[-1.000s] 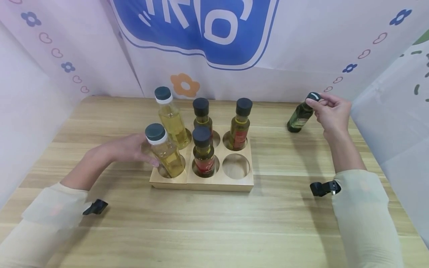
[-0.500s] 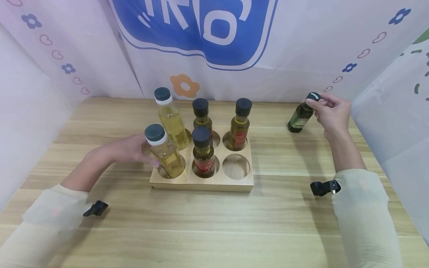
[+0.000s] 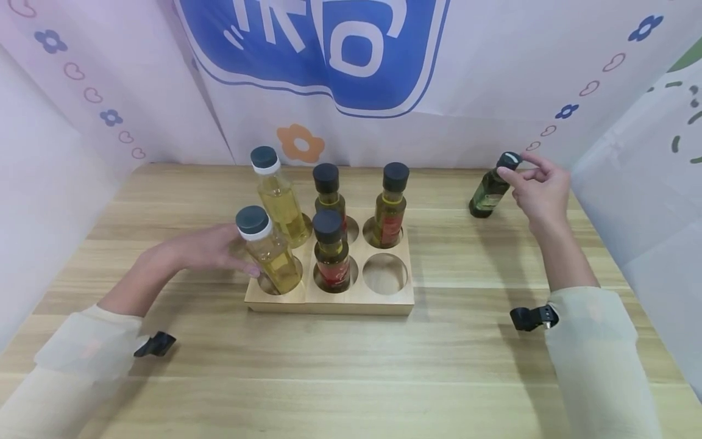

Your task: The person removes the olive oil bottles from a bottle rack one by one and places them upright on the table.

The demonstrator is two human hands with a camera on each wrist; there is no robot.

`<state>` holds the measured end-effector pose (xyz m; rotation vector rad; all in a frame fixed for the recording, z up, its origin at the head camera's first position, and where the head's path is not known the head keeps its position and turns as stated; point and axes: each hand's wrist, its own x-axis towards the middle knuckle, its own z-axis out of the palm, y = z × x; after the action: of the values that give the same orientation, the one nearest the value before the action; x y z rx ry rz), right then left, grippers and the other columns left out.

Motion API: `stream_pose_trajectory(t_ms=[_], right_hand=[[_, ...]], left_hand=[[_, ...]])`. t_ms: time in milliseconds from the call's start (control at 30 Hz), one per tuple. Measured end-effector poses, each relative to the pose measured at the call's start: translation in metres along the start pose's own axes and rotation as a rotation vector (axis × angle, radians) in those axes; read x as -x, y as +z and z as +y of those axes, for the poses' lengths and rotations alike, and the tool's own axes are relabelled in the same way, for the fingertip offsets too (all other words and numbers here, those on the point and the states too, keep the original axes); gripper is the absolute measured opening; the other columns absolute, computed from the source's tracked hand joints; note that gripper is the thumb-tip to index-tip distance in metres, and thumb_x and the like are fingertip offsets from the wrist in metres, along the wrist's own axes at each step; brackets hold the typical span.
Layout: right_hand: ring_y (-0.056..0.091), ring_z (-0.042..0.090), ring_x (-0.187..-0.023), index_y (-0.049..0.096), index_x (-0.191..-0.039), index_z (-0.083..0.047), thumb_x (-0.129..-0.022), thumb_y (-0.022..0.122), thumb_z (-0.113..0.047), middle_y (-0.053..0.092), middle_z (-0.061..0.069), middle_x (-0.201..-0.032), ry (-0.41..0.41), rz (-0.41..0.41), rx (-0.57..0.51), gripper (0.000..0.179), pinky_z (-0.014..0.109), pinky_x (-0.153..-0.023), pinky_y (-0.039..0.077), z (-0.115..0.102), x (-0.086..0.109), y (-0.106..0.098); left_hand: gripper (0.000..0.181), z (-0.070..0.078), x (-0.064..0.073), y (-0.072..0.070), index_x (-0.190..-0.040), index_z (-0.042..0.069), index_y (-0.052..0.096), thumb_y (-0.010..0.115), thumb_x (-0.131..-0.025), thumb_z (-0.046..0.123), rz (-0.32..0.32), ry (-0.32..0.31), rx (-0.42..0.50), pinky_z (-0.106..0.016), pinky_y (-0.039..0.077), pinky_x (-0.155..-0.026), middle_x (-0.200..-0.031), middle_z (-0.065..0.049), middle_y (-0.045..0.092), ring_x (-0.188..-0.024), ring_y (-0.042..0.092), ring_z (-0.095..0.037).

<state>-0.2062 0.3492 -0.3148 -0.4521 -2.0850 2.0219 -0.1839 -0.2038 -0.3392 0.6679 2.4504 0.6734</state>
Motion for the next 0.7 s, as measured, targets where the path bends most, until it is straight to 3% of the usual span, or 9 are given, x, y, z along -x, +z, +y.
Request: stream_pose_trajectory(t_ms=[267, 400, 567, 700], right_hand=[[0.058, 0.006, -0.052, 0.064, -0.14, -0.014, -0.082, 0.09, -0.012, 0.065, -0.005, -0.074, -0.073, 0.028, -0.068, 0.064, 0.015, -0.048, 0.048, -0.009, 0.01, 0.004], [0.059, 0.006, -0.054, 0.067, -0.135, -0.013, -0.081, 0.09, -0.009, 0.065, -0.004, -0.073, -0.138, 0.026, -0.078, 0.058, 0.015, -0.05, 0.05, -0.015, 0.018, 0.011], [0.062, 0.006, -0.06, 0.069, -0.133, -0.015, -0.084, 0.088, -0.01, 0.067, -0.004, -0.075, -0.174, -0.027, 0.007, 0.053, 0.015, -0.054, 0.052, -0.022, 0.028, 0.022], [0.059, 0.007, -0.058, 0.071, -0.131, -0.014, -0.088, 0.083, -0.006, 0.067, -0.003, -0.075, -0.243, -0.098, 0.037, 0.045, 0.015, -0.051, 0.05, -0.023, 0.034, 0.033]], left_hand=[[0.111, 0.002, 0.002, -0.002, -0.167, 0.01, 0.017, 0.082, -0.086, 0.05, 0.0, 0.035, 0.007, -0.063, 0.04, -0.111, -0.163, -0.023, 0.034, -0.136, 0.049, -0.044], [0.11, -0.001, -0.001, -0.004, -0.166, 0.009, 0.018, 0.082, -0.087, 0.048, 0.016, 0.107, 0.011, -0.063, 0.037, -0.114, -0.165, -0.023, 0.031, -0.14, 0.045, -0.047], [0.103, -0.006, -0.009, -0.005, -0.165, 0.007, 0.021, 0.083, -0.089, 0.037, 0.014, 0.233, 0.088, -0.059, 0.03, -0.12, -0.167, -0.019, 0.029, -0.149, 0.035, -0.043], [0.101, -0.007, -0.011, -0.006, -0.163, 0.007, 0.028, 0.085, -0.086, 0.037, 0.013, 0.241, 0.076, -0.058, 0.026, -0.122, -0.164, -0.017, 0.035, -0.149, 0.035, -0.04]])
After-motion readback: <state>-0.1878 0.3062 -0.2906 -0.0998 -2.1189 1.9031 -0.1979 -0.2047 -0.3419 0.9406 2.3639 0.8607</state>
